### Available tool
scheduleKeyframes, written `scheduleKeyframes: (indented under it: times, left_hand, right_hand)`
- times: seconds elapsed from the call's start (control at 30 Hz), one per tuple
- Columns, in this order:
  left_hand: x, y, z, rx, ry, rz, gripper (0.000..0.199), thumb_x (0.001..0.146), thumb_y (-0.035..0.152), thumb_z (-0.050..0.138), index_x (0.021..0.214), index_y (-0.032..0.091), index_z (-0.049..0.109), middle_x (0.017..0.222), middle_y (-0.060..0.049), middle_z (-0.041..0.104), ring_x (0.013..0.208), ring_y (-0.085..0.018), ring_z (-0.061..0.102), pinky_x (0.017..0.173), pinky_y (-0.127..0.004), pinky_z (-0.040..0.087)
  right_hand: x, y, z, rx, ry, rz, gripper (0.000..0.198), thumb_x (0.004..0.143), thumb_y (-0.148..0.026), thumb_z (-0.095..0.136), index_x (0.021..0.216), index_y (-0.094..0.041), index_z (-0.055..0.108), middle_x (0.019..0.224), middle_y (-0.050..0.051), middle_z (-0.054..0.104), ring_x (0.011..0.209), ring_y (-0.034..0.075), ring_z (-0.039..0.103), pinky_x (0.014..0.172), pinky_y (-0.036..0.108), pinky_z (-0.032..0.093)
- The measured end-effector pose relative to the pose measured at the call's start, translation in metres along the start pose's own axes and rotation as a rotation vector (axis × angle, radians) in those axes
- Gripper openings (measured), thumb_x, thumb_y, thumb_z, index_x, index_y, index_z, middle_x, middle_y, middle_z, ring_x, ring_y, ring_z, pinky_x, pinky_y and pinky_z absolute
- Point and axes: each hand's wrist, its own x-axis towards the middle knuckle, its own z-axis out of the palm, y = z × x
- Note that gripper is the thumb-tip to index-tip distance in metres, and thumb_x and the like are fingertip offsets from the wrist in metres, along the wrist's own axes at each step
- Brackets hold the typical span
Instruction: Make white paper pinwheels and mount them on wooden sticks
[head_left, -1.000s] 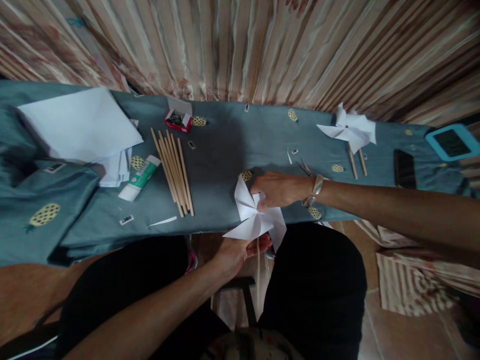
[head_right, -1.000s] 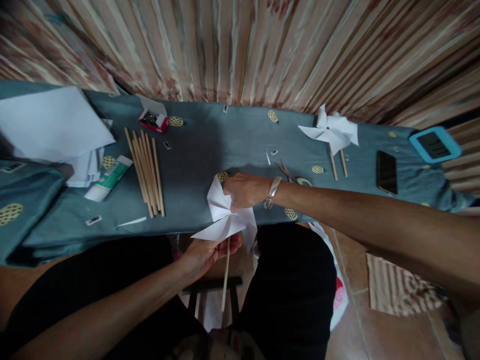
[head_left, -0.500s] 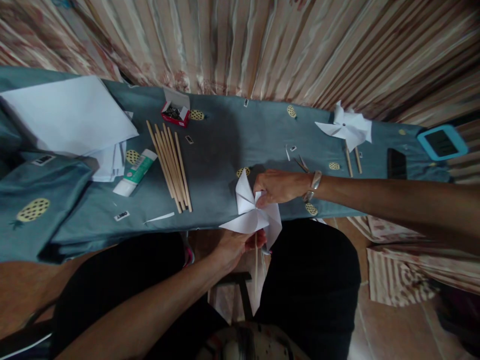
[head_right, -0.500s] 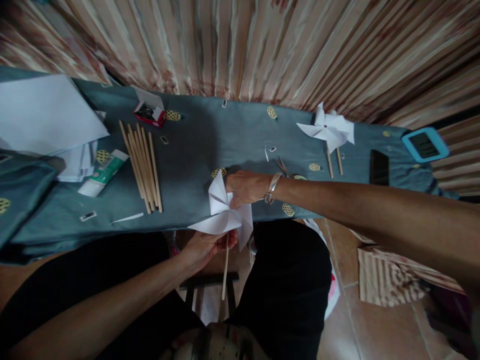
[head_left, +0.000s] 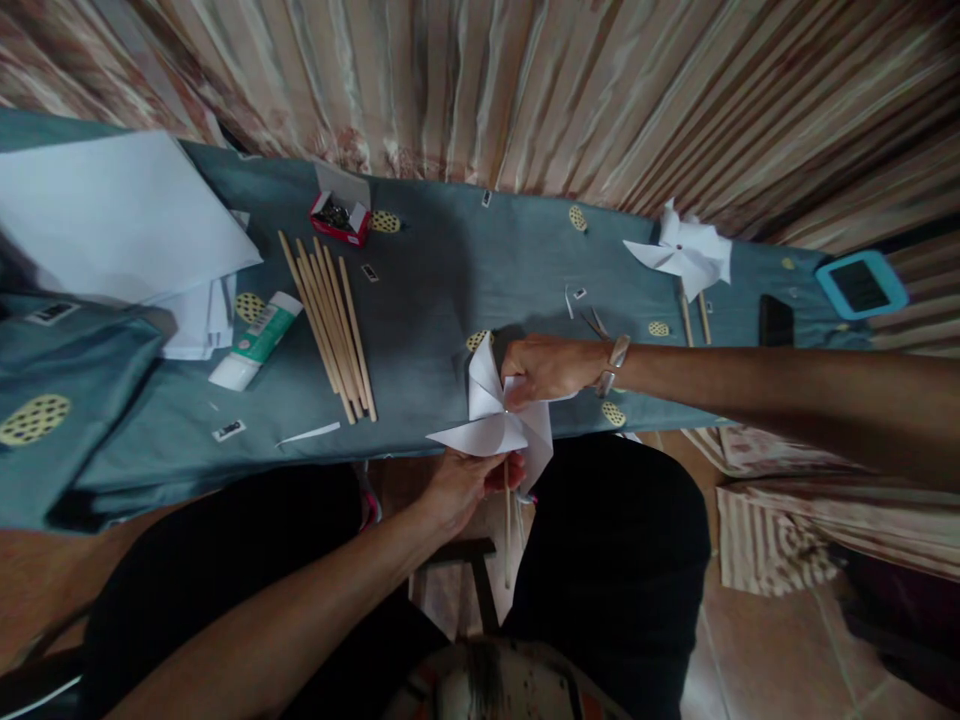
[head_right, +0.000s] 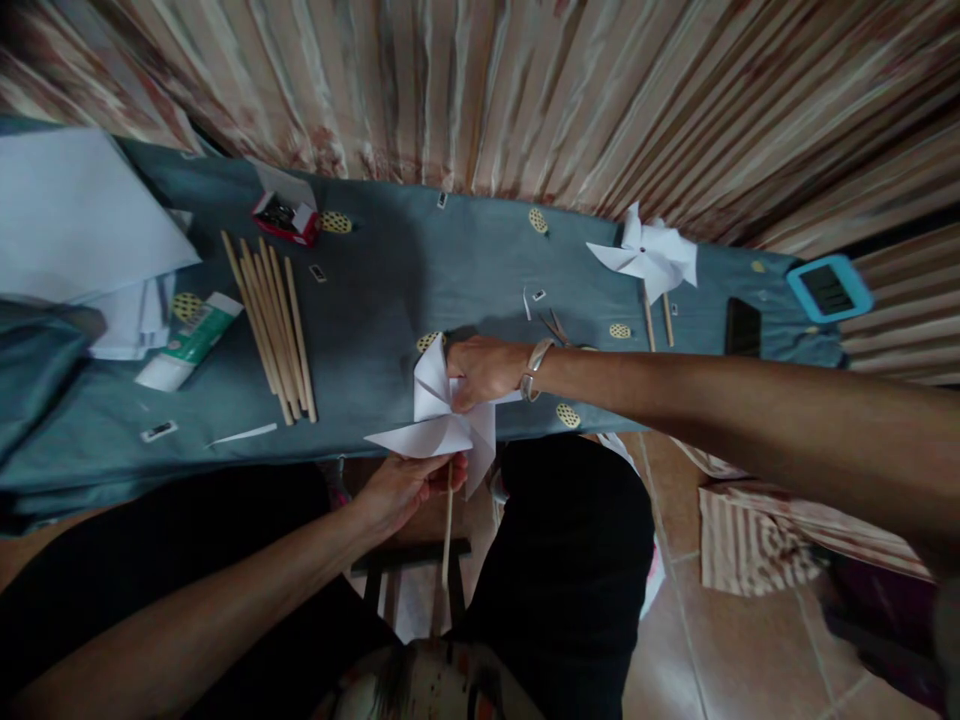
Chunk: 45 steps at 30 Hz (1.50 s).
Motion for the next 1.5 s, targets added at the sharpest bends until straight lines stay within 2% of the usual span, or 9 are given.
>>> scheduleKeyframes:
  times: [0.13, 0.37, 0.67, 0.87, 1.03, 1.13, 1.23, 1.4, 1.5]
  left_hand:
    - [0.001, 0.0, -0.002, 0.005, -0.009, -0.001, 0.027, 0.058, 0.022, 0.09, 0.074, 0.009, 0.071, 0.066, -0.006, 0.071, 0.059, -0.015, 0.065, 0.064, -0.03, 0.053]
    - [0.002, 0.0, -0.002, 0.02, -0.009, 0.003, 0.029, 0.058, 0.024, 0.09, 0.074, 0.01, 0.071, 0.067, -0.005, 0.07, 0.059, -0.015, 0.064, 0.064, -0.03, 0.053]
    - [0.002, 0.002, 0.0, 0.011, 0.0, -0.007, 0.041, 0.043, 0.032, 0.095, 0.069, 0.011, 0.071, 0.063, -0.003, 0.07, 0.055, -0.014, 0.064, 0.06, -0.028, 0.052]
    - [-0.002, 0.002, -0.002, 0.034, 0.003, -0.006, 0.043, 0.047, 0.032, 0.095, 0.075, 0.01, 0.072, 0.068, -0.006, 0.071, 0.062, -0.016, 0.066, 0.064, -0.03, 0.053]
    - [-0.006, 0.002, -0.003, 0.06, -0.046, 0.033, 0.049, 0.046, 0.041, 0.094, 0.076, 0.009, 0.072, 0.069, -0.008, 0.071, 0.062, -0.016, 0.065, 0.063, -0.029, 0.054]
    - [-0.009, 0.007, 0.003, 0.066, -0.05, 0.049, 0.051, 0.044, 0.042, 0.095, 0.076, 0.009, 0.072, 0.068, -0.008, 0.071, 0.061, -0.017, 0.065, 0.062, -0.029, 0.054]
    - [-0.011, 0.017, 0.012, 0.068, -0.032, 0.081, 0.052, 0.04, 0.041, 0.095, 0.074, 0.01, 0.071, 0.067, -0.007, 0.071, 0.06, -0.016, 0.065, 0.061, -0.027, 0.054]
    - [-0.008, 0.04, 0.026, 0.15, -0.031, 0.223, 0.05, 0.043, 0.042, 0.092, 0.076, 0.011, 0.072, 0.067, -0.007, 0.071, 0.06, -0.017, 0.066, 0.059, -0.028, 0.055]
    - [-0.003, 0.056, 0.03, 0.215, -0.044, 0.332, 0.043, 0.048, 0.044, 0.088, 0.075, 0.013, 0.074, 0.069, -0.008, 0.073, 0.062, -0.02, 0.067, 0.061, -0.033, 0.057]
  right_hand:
    - [0.002, 0.0, 0.0, -0.03, -0.017, 0.026, 0.02, 0.081, -0.028, 0.066, 0.073, -0.012, 0.073, 0.059, 0.0, 0.061, 0.058, 0.013, 0.051, 0.056, 0.027, 0.03]
    - [0.005, -0.001, -0.002, -0.026, -0.008, 0.044, 0.019, 0.081, -0.026, 0.069, 0.066, -0.014, 0.072, 0.056, -0.001, 0.059, 0.056, 0.011, 0.049, 0.055, 0.028, 0.03]
    - [0.009, -0.002, -0.002, -0.015, -0.021, 0.044, 0.014, 0.079, -0.023, 0.07, 0.068, -0.015, 0.073, 0.063, 0.002, 0.065, 0.06, 0.013, 0.055, 0.057, 0.028, 0.033]
    - [0.005, 0.001, -0.002, 0.003, -0.025, 0.031, 0.012, 0.079, -0.027, 0.071, 0.074, -0.018, 0.076, 0.063, -0.001, 0.066, 0.063, 0.014, 0.059, 0.06, 0.025, 0.036]
    - [0.002, 0.006, -0.005, 0.073, -0.02, -0.029, 0.012, 0.075, -0.026, 0.073, 0.078, -0.015, 0.076, 0.064, -0.003, 0.066, 0.063, 0.012, 0.057, 0.06, 0.024, 0.037]
    - [-0.004, 0.011, -0.01, 0.171, -0.003, 0.011, 0.015, 0.072, -0.029, 0.077, 0.071, -0.014, 0.074, 0.06, -0.003, 0.064, 0.058, 0.011, 0.053, 0.055, 0.023, 0.036]
    - [-0.012, 0.017, -0.018, 0.336, 0.038, 0.01, 0.019, 0.07, -0.033, 0.079, 0.066, -0.016, 0.073, 0.056, -0.004, 0.063, 0.053, 0.01, 0.051, 0.05, 0.023, 0.035]
    - [-0.025, 0.026, -0.041, 0.563, 0.169, -0.129, 0.03, 0.065, -0.047, 0.081, 0.071, -0.018, 0.077, 0.059, -0.004, 0.066, 0.053, 0.01, 0.053, 0.052, 0.023, 0.04]
    - [-0.038, 0.031, -0.055, 0.566, 0.378, -0.179, 0.032, 0.07, -0.05, 0.078, 0.079, -0.02, 0.078, 0.069, -0.002, 0.071, 0.061, 0.011, 0.059, 0.057, 0.023, 0.045]
